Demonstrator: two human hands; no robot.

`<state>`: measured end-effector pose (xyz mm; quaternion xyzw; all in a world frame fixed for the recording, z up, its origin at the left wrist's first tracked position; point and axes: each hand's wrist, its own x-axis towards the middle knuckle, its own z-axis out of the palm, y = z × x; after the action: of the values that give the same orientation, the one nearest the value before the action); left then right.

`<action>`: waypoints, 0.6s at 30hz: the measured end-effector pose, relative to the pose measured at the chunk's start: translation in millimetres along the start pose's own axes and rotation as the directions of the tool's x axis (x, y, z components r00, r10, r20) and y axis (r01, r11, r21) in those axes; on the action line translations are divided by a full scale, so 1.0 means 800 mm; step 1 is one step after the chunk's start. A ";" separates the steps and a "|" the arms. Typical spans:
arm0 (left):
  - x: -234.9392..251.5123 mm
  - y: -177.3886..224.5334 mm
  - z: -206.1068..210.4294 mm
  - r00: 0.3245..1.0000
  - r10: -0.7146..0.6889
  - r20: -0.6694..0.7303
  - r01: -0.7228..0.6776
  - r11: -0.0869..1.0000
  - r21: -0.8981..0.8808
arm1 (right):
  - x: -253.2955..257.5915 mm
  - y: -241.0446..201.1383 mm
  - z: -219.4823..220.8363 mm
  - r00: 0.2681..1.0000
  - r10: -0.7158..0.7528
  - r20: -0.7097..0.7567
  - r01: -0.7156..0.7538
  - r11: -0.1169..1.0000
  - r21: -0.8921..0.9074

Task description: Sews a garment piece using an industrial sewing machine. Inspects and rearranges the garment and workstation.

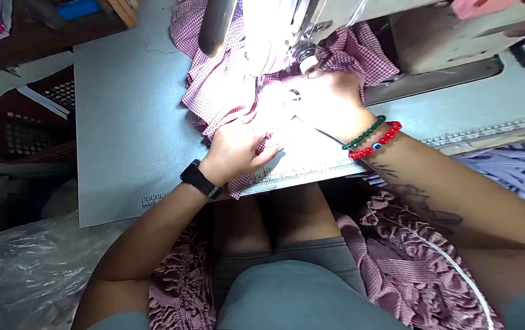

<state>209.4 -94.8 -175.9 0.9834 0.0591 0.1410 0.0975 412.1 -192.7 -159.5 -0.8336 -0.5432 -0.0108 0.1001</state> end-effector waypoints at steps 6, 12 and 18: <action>0.003 -0.007 -0.002 0.998 -0.043 0.055 0.043 0.999 -0.004 | 0.003 -0.018 -0.013 0.998 0.050 0.030 -0.049 0.999 -0.021; -0.073 -0.147 -0.104 0.782 -0.621 0.050 0.620 0.784 0.035 | -0.037 0.006 0.014 0.980 -0.185 -0.076 0.194 0.972 0.133; -0.033 -0.034 -0.103 0.788 -0.491 -0.371 0.386 0.864 -0.324 | -0.030 0.002 0.018 0.960 -0.161 -0.227 0.227 0.926 0.302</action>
<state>158.3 -57.5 -111.1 0.8658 0.2911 0.3391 0.2253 402.1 -212.4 -177.2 -0.7424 -0.6048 -0.0141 0.2881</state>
